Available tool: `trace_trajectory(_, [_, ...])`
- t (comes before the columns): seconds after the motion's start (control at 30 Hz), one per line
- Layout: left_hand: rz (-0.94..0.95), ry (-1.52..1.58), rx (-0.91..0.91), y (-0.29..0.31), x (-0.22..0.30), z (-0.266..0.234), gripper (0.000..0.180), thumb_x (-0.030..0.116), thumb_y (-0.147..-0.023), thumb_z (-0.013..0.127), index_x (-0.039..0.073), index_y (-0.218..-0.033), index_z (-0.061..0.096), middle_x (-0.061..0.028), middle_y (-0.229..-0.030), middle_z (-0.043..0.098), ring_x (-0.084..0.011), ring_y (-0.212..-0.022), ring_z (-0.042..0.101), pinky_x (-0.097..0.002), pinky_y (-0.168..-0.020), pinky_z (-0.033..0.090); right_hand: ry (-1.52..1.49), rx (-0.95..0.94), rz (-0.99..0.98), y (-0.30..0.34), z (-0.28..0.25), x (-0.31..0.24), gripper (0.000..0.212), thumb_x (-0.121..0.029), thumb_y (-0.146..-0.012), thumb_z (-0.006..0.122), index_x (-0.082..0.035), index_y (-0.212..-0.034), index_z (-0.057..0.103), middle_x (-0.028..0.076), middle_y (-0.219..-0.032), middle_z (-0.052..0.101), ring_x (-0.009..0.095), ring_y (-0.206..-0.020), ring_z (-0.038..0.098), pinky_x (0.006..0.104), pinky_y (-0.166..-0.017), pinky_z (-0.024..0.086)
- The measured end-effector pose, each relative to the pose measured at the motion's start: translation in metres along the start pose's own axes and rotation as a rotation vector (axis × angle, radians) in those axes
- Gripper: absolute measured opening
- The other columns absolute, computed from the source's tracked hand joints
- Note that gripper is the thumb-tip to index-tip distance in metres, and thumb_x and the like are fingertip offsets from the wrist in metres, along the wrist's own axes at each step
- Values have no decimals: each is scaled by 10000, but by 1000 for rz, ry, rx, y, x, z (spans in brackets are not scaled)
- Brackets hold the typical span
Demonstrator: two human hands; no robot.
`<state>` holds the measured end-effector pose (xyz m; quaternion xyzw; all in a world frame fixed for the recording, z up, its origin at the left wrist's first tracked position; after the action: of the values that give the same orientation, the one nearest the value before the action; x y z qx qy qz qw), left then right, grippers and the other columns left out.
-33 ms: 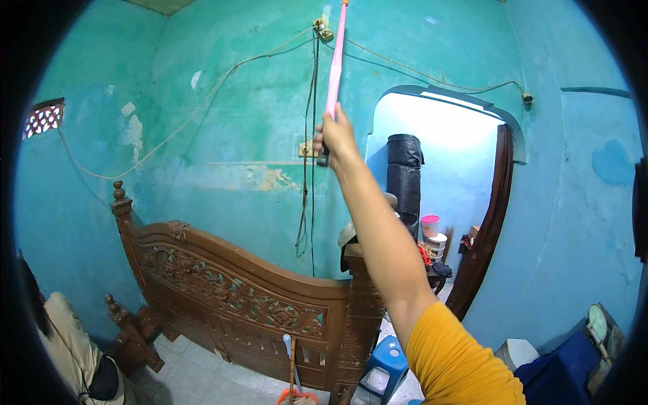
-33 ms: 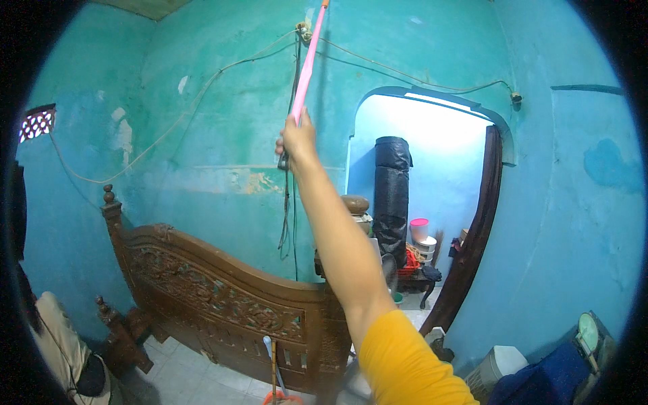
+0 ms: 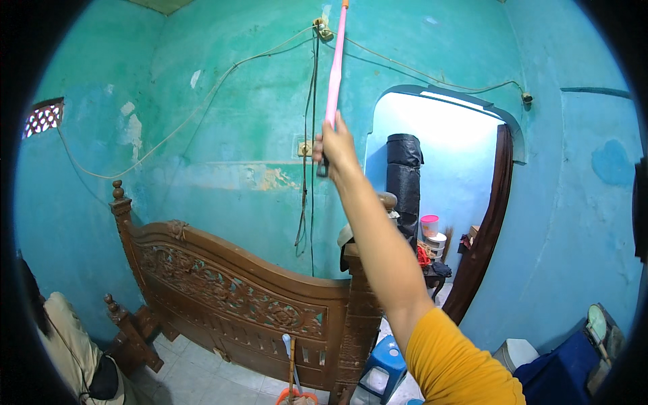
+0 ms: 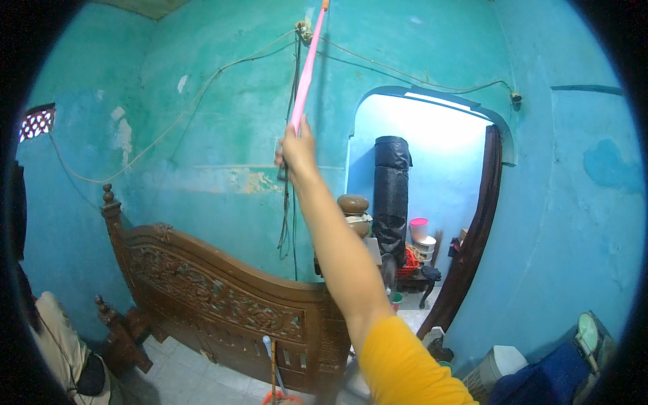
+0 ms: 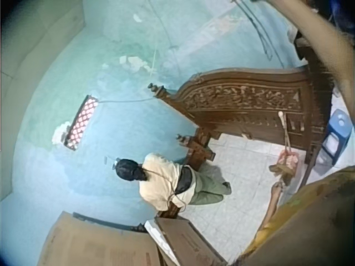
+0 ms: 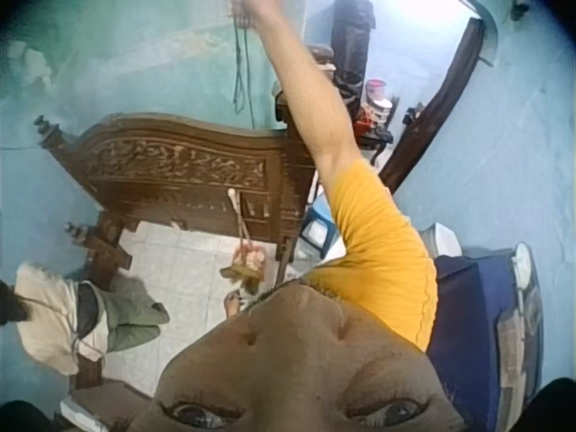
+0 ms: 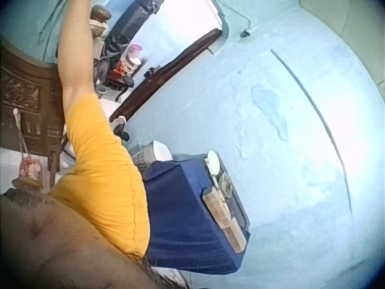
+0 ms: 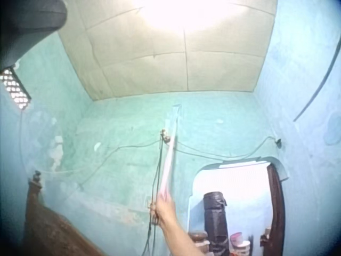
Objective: The person paints the upper sections of a teal wall using a pink extension pole with a roller. They repeatedly dip the roller into a blue paint bucket and apply paint to the wall near the ceiling and doorway arch.
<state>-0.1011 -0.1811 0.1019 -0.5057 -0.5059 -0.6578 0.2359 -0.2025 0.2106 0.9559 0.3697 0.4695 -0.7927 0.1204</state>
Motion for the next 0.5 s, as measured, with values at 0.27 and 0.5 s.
trace_trajectory(0.27, [14,58,-65,0,16,16,261,170,-962,541,2,-1142,628,-97,-932,663,-200,-767,648,-333,-607,530,-24,45,172,196,-45,86,612,-237,-1038,459,-261,-1555,134,1,-751,417,79,-506,393,224,-397,355])
trace_trajectory(0.5, [4,77,-111,11,21,26,258,160,-956,543,3,-1143,627,-96,-932,663,-201,-773,650,-331,-608,528,-53,8,131,159,-40,59,629,-237,-1040,453,-250,-1559,98,1,-753,408,70,-508,378,228,-401,354])
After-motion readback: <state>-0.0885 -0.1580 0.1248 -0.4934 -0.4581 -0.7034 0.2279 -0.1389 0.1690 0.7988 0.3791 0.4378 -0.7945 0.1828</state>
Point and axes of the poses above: each hand's wrist, its own y-axis away from the middle knuckle, its own z-axis out of the palm, x = y × z, the point moved 6 cm from there along -y, towards the middle knuckle
